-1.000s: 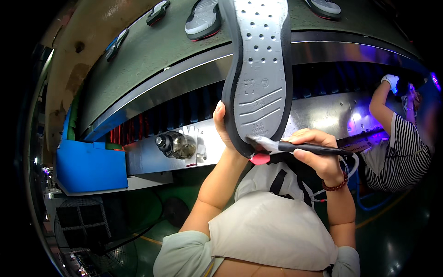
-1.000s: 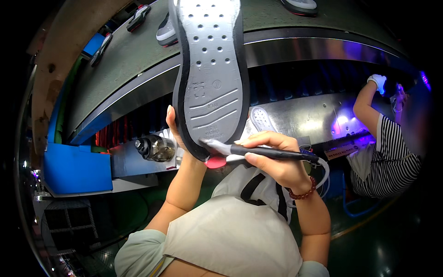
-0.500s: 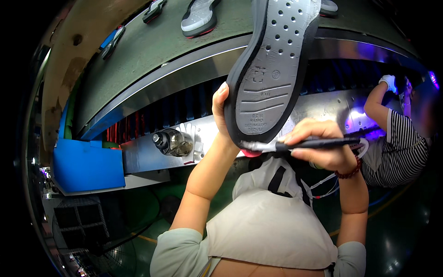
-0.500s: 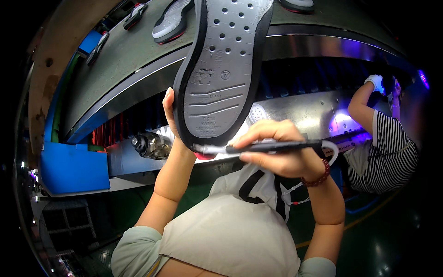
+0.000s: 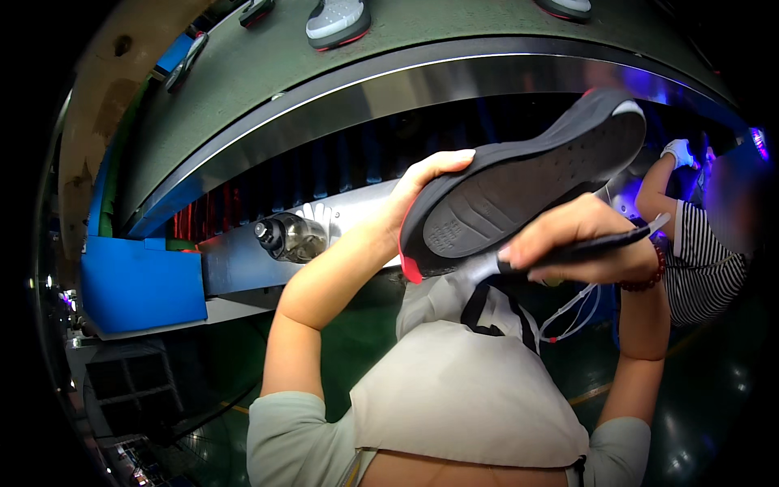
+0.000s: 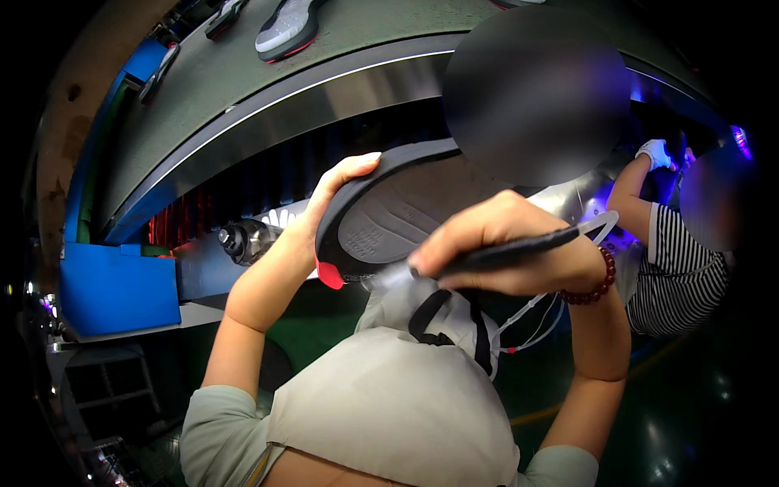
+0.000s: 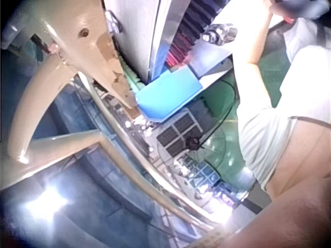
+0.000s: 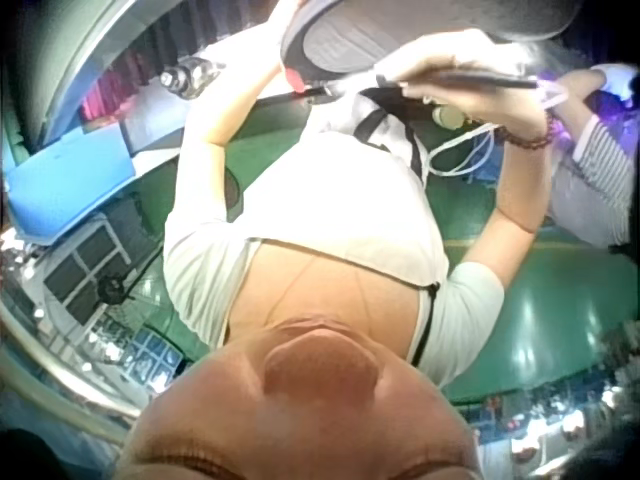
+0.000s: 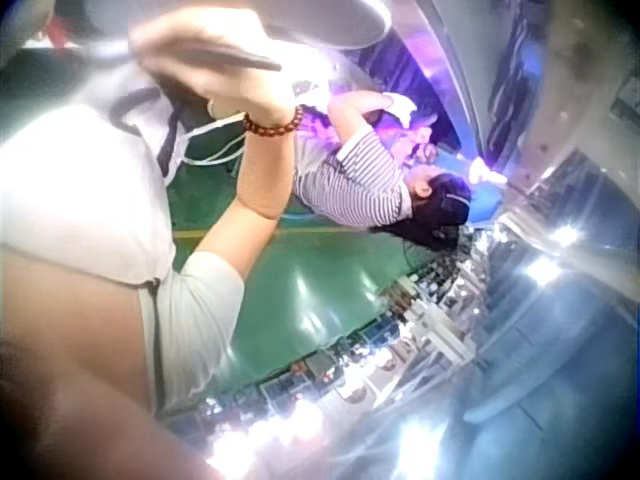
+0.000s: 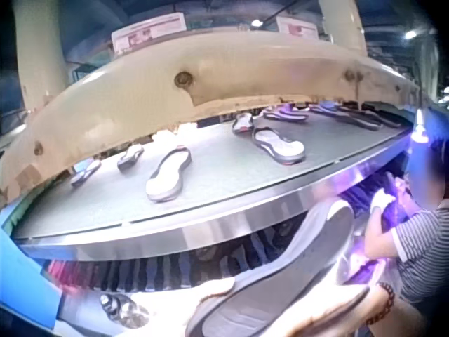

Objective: The person repeatedly picks up shoe soles from a conveyor belt, applies a dark liquid to the sole surface using a brush, and places them back on the belt. A coworker is visible across the table performing a similar task.

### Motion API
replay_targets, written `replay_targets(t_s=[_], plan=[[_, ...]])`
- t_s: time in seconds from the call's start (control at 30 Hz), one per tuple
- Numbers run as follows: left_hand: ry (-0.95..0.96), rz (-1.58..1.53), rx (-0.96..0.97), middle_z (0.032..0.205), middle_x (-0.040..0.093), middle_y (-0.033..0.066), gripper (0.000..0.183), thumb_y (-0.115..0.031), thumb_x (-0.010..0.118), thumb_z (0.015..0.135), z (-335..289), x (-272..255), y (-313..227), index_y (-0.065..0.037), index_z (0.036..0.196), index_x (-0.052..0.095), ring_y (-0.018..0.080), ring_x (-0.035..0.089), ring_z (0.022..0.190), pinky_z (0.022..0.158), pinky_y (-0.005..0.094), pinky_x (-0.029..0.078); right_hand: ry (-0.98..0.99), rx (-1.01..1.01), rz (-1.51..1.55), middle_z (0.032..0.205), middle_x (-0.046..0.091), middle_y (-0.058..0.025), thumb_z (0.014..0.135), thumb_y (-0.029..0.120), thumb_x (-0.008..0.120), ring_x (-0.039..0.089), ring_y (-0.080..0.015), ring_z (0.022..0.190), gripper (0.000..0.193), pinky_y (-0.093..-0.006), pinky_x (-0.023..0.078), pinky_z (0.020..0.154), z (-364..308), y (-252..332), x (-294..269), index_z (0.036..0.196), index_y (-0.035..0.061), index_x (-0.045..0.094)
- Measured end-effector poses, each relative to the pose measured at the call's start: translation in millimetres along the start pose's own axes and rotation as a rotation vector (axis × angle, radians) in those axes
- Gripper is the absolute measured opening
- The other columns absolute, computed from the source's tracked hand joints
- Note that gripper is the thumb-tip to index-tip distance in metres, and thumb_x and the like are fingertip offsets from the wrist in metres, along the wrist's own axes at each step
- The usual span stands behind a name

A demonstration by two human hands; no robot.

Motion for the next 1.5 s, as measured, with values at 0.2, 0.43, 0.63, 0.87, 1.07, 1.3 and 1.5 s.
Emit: replay_targets(t_s=[0.2, 0.43, 0.63, 0.87, 1.07, 1.3, 1.5], plan=[[-0.098, 0.154, -0.050, 0.095, 0.057, 0.0142, 0.046, -0.034, 0.055, 0.073, -1, -11, 5, 0.000, 0.103, 0.052, 0.0216, 0.057, 0.080, 0.072, 0.0306, 0.046, 0.308, 0.149, -0.190, 0.086, 0.062, -0.0139, 0.067, 0.000, 0.062, 0.061, -0.0243, 0.081, 0.015, -0.0302, 0.048, 0.073, -9, -14, 12, 0.082, -0.0006, 0.060], [-0.068, 0.145, -0.047, 0.099, 0.056, 0.0147, 0.044, -0.030, 0.056, 0.074, -4, -21, 0, -0.001, 0.107, 0.050, 0.0208, 0.057, 0.082, 0.073, 0.0309, 0.047, 0.195, 0.157, -0.200, 0.082, 0.062, -0.0102, 0.067, 0.004, 0.060, 0.059, -0.0238, 0.079, 0.015, -0.0297, 0.047, 0.068, -15, -27, -2, 0.082, 0.0036, 0.061], [-0.090, 0.024, -0.052, 0.101, 0.055, 0.0140, 0.045, -0.032, 0.052, 0.075, -7, -39, -5, -0.003, 0.110, 0.049, 0.0208, 0.057, 0.083, 0.073, 0.0306, 0.046, 0.016, 0.186, -0.095, 0.088, 0.061, -0.0127, 0.068, 0.000, 0.063, 0.059, -0.0230, 0.086, 0.017, -0.0304, 0.047, 0.076, -17, -27, -27, 0.085, -0.0009, 0.059], [-0.095, 0.262, 0.067, 0.104, 0.053, 0.0130, 0.054, -0.043, 0.048, 0.073, -30, -69, -27, -0.007, 0.113, 0.047, 0.0221, 0.053, 0.091, 0.079, 0.0341, 0.043, -0.031, 0.074, -0.208, 0.086, 0.062, -0.0108, 0.065, 0.003, 0.065, 0.061, -0.0224, 0.076, 0.021, -0.0277, 0.049, 0.064, -17, 35, -18, 0.086, 0.0036, 0.059], [0.297, -0.061, 0.289, 0.105, 0.052, 0.0131, 0.069, -0.062, 0.036, 0.073, 44, -39, 21, -0.009, 0.117, 0.044, 0.0252, 0.053, 0.093, 0.080, 0.0375, 0.043, -0.529, 0.259, 0.054, 0.083, 0.062, -0.0102, 0.069, -0.002, 0.061, 0.058, -0.0106, 0.071, 0.019, -0.0216, 0.047, 0.063, -19, -8, -13, 0.088, -0.0031, 0.060], [0.279, -0.190, 0.207, 0.112, 0.046, 0.0181, 0.099, -0.082, 0.016, 0.060, 67, -36, 38, -0.008, 0.124, 0.033, 0.0326, 0.052, 0.095, 0.082, 0.0437, 0.043, -0.892, 0.420, 0.326, 0.070, 0.061, -0.0042, 0.073, 0.002, 0.058, 0.046, -0.0021, 0.048, 0.016, -0.0134, 0.037, 0.044, -50, -97, -30, 0.088, -0.0017, 0.061], [0.106, -0.208, 0.185, 0.113, 0.047, 0.0163, 0.090, -0.076, 0.022, 0.067, 80, -62, 50, -0.006, 0.120, 0.037, 0.0284, 0.052, 0.095, 0.083, 0.0412, 0.043, -0.896, 0.270, -0.130, 0.077, 0.062, -0.0079, 0.070, 0.004, 0.061, 0.058, -0.0119, 0.059, 0.016, -0.0213, 0.046, 0.052, -23, -83, -20, 0.086, -0.0003, 0.060]])
Point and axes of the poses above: each hand's wrist, its own z-axis towards the middle knuckle, its own x-axis out of the palm, y = z × x, the point moved 7 cm from there along z, towards the middle knuckle
